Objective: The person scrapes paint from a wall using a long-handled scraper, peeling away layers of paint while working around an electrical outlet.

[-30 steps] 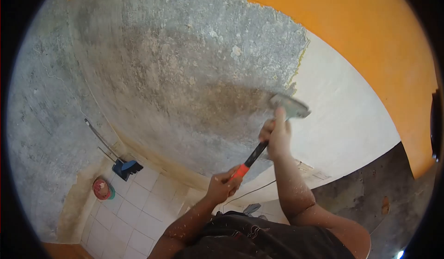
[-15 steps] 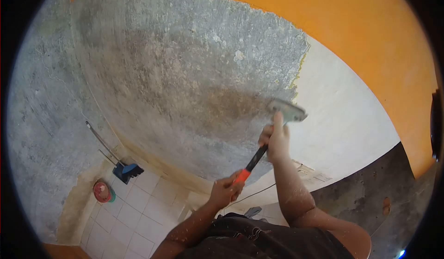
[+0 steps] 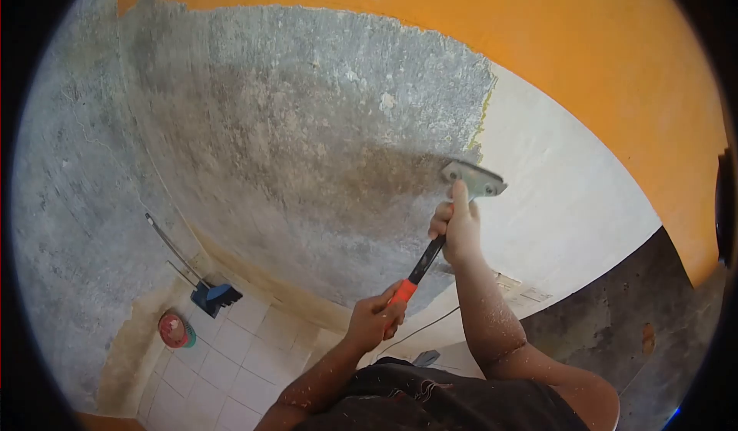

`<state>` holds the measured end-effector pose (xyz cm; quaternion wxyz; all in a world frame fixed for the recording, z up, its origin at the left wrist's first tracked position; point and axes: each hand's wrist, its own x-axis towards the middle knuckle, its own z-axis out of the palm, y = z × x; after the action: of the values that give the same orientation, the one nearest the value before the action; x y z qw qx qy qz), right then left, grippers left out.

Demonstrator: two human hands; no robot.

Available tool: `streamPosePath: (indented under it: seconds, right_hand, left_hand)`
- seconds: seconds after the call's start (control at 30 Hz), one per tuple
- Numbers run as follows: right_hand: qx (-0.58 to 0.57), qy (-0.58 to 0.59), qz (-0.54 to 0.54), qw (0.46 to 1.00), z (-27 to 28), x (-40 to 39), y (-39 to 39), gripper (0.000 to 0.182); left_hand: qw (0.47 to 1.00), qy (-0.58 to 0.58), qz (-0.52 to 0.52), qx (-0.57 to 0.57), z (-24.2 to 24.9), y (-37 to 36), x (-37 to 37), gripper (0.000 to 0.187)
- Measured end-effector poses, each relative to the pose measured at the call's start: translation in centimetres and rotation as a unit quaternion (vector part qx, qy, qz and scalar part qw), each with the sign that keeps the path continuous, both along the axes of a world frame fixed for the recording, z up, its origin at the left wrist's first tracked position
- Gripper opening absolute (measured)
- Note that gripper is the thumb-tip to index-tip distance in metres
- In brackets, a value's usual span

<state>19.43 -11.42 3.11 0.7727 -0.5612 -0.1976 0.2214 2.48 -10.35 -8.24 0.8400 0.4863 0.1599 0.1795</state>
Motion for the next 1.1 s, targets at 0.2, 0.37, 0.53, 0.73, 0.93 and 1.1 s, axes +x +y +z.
streamPosePath:
  seconds: [0.2, 0.37, 0.53, 0.73, 0.93, 1.1]
  right_hand:
    - [0.053, -0.011, 0.014, 0.998, 4.1, 0.5, -0.2, 0.03]
    - [0.034, -0.03, 0.019, 0.999, 0.9, 0.6, -0.6, 0.031]
    - [0.057, -0.051, 0.036, 0.996, 3.6, 1.0, 0.3, 0.03]
    - [0.102, -0.059, 0.042, 0.992, 6.8, 1.1, 1.0, 0.03]
    - [0.034, -0.031, 0.029, 0.999, 0.7, 0.4, 0.2, 0.031]
    - [0.103, -0.041, 0.018, 0.994, 5.4, 0.9, 0.6, 0.036]
  left_hand:
    - [0.999, -0.043, -0.019, -0.025, 3.4, 0.9, -0.1, 0.044]
    - [0.999, -0.02, 0.037, 0.008, -0.5, -1.3, 0.7, 0.044]
    - [0.998, 0.002, 0.054, 0.041, 2.7, 0.1, 1.1, 0.043]
    - [0.992, -0.081, 0.061, 0.072, 4.4, 1.0, 2.1, 0.045]
    - [0.998, -0.003, 0.032, -0.045, -0.2, -0.3, 0.2, 0.044]
    - [0.996, -0.057, 0.028, 0.068, 4.1, 1.9, 1.4, 0.043]
